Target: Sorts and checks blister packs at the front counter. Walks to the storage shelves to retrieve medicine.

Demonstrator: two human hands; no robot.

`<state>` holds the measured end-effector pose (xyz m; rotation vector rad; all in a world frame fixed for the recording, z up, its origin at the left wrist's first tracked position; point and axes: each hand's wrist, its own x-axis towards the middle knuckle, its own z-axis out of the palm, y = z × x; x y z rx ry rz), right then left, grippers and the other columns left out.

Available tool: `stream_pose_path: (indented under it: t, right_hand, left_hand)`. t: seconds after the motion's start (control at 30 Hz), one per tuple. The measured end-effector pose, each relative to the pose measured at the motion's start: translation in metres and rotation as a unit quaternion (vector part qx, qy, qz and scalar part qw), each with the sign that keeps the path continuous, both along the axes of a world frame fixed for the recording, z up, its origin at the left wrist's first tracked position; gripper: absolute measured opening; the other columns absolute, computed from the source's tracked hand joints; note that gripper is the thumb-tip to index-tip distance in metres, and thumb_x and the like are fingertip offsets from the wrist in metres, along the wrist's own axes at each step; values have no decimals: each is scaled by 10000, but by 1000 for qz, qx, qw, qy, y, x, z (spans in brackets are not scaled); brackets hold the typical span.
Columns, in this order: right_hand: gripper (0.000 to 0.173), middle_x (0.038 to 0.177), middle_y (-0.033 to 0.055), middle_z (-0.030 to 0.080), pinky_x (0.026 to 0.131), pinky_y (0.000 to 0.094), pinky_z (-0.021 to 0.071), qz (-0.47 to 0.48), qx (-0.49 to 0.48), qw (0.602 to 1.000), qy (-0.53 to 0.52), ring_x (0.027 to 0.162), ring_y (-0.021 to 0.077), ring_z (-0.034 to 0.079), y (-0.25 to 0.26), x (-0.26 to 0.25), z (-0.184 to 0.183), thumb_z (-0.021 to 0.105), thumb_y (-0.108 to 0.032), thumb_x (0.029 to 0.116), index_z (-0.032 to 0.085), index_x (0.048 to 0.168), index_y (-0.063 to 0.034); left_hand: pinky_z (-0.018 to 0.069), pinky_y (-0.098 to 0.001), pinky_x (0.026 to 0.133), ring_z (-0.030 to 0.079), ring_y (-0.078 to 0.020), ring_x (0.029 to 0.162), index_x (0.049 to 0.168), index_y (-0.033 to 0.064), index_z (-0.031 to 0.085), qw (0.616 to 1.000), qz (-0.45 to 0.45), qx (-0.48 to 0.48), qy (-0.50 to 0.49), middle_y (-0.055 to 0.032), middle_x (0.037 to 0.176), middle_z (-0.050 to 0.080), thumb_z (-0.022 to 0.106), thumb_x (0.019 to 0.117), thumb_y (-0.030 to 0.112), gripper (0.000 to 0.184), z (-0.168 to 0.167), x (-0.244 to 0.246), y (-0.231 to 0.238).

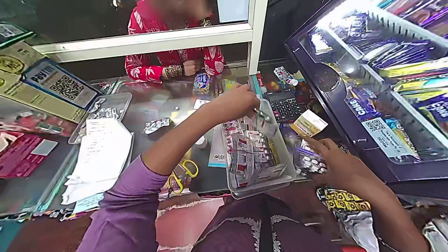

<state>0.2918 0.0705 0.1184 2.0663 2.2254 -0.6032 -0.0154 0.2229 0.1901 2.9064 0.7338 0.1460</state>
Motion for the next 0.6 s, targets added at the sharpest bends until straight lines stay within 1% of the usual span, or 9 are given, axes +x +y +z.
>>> stream_pose_path:
  t: [0.07,0.17,0.27,0.33,0.37,0.43,0.5,0.53,0.6]
  right_hand:
    - [1099,1378,280,530,695,679,544,3,80,995,61,900,487,674,-7,12,-4,971,-252,631,407,1573,-210]
    - [1097,1362,269,546,671,690,534,-2,157,984,84,898,487,672,-17,22,6,961,-270,602,433,1559,-175]
    - [1100,1332,250,559,663,665,535,11,221,972,82,910,461,665,-20,29,20,894,-381,599,421,1566,-152]
    - [1089,1321,242,569,704,646,542,32,254,963,90,972,441,658,-19,30,30,816,-503,632,406,1572,-137]
    - [1080,1315,242,578,711,634,546,46,269,957,99,982,432,660,-18,27,36,783,-552,645,412,1566,-125]
    - [1061,1316,220,591,726,582,558,79,287,947,118,984,375,668,-10,13,50,742,-606,674,417,1558,-118]
    - [1031,1340,180,584,731,548,565,128,279,941,144,986,325,669,5,-10,60,773,-571,693,414,1559,-141]
    - [1018,1353,160,579,724,531,575,159,268,937,157,982,300,675,16,-23,62,807,-536,695,421,1556,-152]
    - [1008,1347,140,579,728,498,597,235,238,928,167,1001,269,681,44,-48,55,858,-471,693,423,1547,-156]
  left_hand:
    - [485,-537,950,659,-367,1054,1066,-24,730,999,26,-30,-35,-195,1028,709,696,963,174,226,12,-9,1]
    - [492,-518,974,669,-379,1046,1169,-78,664,996,53,-56,-44,-239,1069,691,608,1023,151,278,9,-9,10]
    - [519,-497,961,691,-338,1036,1325,-58,590,987,80,-57,-130,-229,1132,695,557,1050,143,343,9,-9,15]
    - [496,-485,1018,677,-324,1119,1444,-24,526,980,100,-49,-162,-217,1240,679,512,1071,148,411,20,-9,10]
    - [487,-485,1025,670,-335,1130,1465,-23,507,981,100,-48,-158,-224,1253,672,500,1074,139,423,23,-8,7]
    - [488,-500,1012,674,-364,1111,1448,-36,523,987,91,-71,-110,-243,1223,680,497,1073,121,407,16,-6,5]
    - [473,-534,1016,663,-411,1117,1409,-52,558,989,98,-103,-44,-272,1191,682,492,1075,110,377,-6,-2,9]
    - [463,-552,1021,649,-426,1132,1402,-38,573,988,109,-110,-24,-278,1184,678,489,1077,122,372,-18,-1,11]
    - [444,-601,994,607,-437,1155,1416,62,602,985,150,-90,-3,-266,1177,657,531,1063,163,374,-33,-1,11]
